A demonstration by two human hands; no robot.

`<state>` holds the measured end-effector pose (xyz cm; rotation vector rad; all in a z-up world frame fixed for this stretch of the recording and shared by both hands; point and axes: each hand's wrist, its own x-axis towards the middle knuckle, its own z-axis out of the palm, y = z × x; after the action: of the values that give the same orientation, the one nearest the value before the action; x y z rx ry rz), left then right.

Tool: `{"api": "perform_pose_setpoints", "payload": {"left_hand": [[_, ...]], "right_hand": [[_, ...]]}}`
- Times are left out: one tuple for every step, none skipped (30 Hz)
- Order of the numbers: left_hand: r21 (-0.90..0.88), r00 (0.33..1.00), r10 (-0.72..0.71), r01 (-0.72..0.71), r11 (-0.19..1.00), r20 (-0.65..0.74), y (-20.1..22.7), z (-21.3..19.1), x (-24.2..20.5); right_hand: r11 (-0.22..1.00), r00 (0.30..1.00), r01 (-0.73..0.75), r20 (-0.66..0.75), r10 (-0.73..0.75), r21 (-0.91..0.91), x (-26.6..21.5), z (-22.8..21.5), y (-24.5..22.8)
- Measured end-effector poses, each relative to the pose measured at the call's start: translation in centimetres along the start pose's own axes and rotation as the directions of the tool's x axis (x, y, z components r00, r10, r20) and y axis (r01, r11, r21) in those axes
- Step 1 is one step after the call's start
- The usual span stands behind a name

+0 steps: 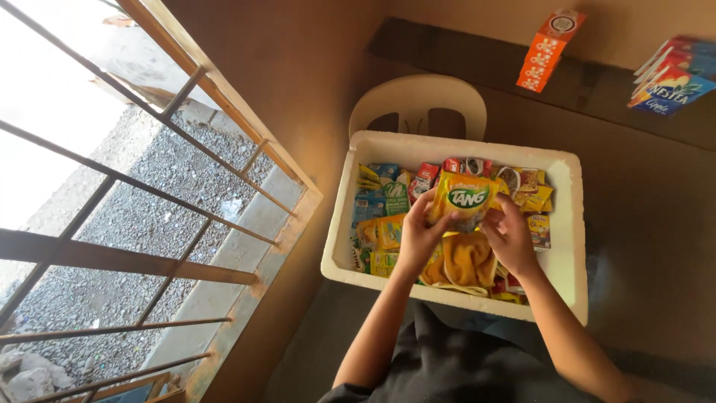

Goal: The recorder wipes down beverage and seasoning powder packets with a cloth inside a container and then organizes them onto a shelf.

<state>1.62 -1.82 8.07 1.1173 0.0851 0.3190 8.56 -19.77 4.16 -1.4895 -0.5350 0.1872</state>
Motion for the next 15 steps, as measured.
{"api": "perform_pose_setpoints", "payload": {"left_hand": [[0.002, 1.000, 0.003, -0.003, 1.000, 0.003, 1.1, 0.6, -0.2], [0.195, 0.991, 0.131, -0.122, 0.973, -0.033, 2.0, 1.4, -0.5], [0.384, 0.964, 0.261, -0.224, 0.895, -0.044, 3.0, 2.1, -0.9], [0.384, 0.964, 0.261, -0.226, 0.895, -0.042, 4.1, 2.6, -1.1], [0.591, 0.932, 0.360, -0.272, 0.760, -0.035, 5.1, 3.2, -1.3], [0.764, 0.891, 0.455, -0.291, 0.576, -0.003, 6.3, 3.7, -1.4], [0.764, 0.889, 0.458, -0.295, 0.574, -0.002, 6.8, 3.7, -1.0], [0.705, 0.901, 0.434, -0.312, 0.637, 0.006, 7.3, 3.7, -0.7], [0.641, 0.912, 0.410, -0.324, 0.696, 0.016, 7.7, 3.7, -0.4], [0.640, 0.913, 0.409, -0.325, 0.697, 0.018, 6.9, 3.2, 0.0], [0.454, 0.968, 0.250, -0.235, 0.859, 0.027, 6.0, 2.6, 0.4], [0.250, 0.993, 0.091, -0.106, 0.962, 0.071, 5.2, 2.2, 0.8], [0.248, 0.993, 0.091, -0.106, 0.963, 0.072, 5.1, 2.1, 0.8], [0.252, 0.996, 0.026, -0.046, 0.967, 0.082, 5.1, 2.1, 0.7], [0.256, 0.995, -0.039, 0.014, 0.967, 0.091, 5.0, 2.0, 0.7]], "right_hand": [[1.000, 1.000, 0.005, -0.002, -0.005, 0.001, 0.2, 0.3, -1.1], [1.000, 1.000, 0.009, 0.001, -0.009, 0.015, 0.2, 0.4, -2.2], [0.999, 1.000, 0.013, 0.003, -0.013, 0.029, 0.2, 0.6, -3.2], [0.999, 1.000, 0.015, 0.001, -0.015, 0.029, 0.1, 0.5, -3.9], [0.999, 1.000, 0.018, -0.006, -0.017, 0.031, 0.0, 0.5, -4.6], [0.999, 1.000, 0.023, -0.011, -0.022, 0.034, 0.1, 0.5, -5.3], [0.999, 1.000, 0.027, -0.010, -0.027, 0.035, 0.3, 0.6, -6.0], [0.998, 1.000, 0.020, -0.014, -0.019, 0.060, 0.2, 0.7, -6.6], [0.996, 1.000, 0.012, -0.017, -0.011, 0.084, 0.2, 0.8, -7.3], [0.996, 1.000, 0.012, -0.020, -0.010, 0.083, 0.1, 0.6, -6.8], [0.998, 0.999, 0.000, -0.033, 0.002, 0.062, 0.0, 0.4, -6.3], [0.999, 0.999, -0.012, -0.044, 0.014, 0.040, 0.0, 0.1, -5.8], [0.999, 0.999, -0.012, -0.045, 0.014, 0.039, 0.0, -0.1, -6.0], [0.999, 0.997, -0.020, -0.073, 0.023, 0.042, 0.0, -0.2, -6.1], [0.999, 0.994, -0.027, -0.101, 0.032, 0.046, 0.1, -0.3, -6.1]]}}
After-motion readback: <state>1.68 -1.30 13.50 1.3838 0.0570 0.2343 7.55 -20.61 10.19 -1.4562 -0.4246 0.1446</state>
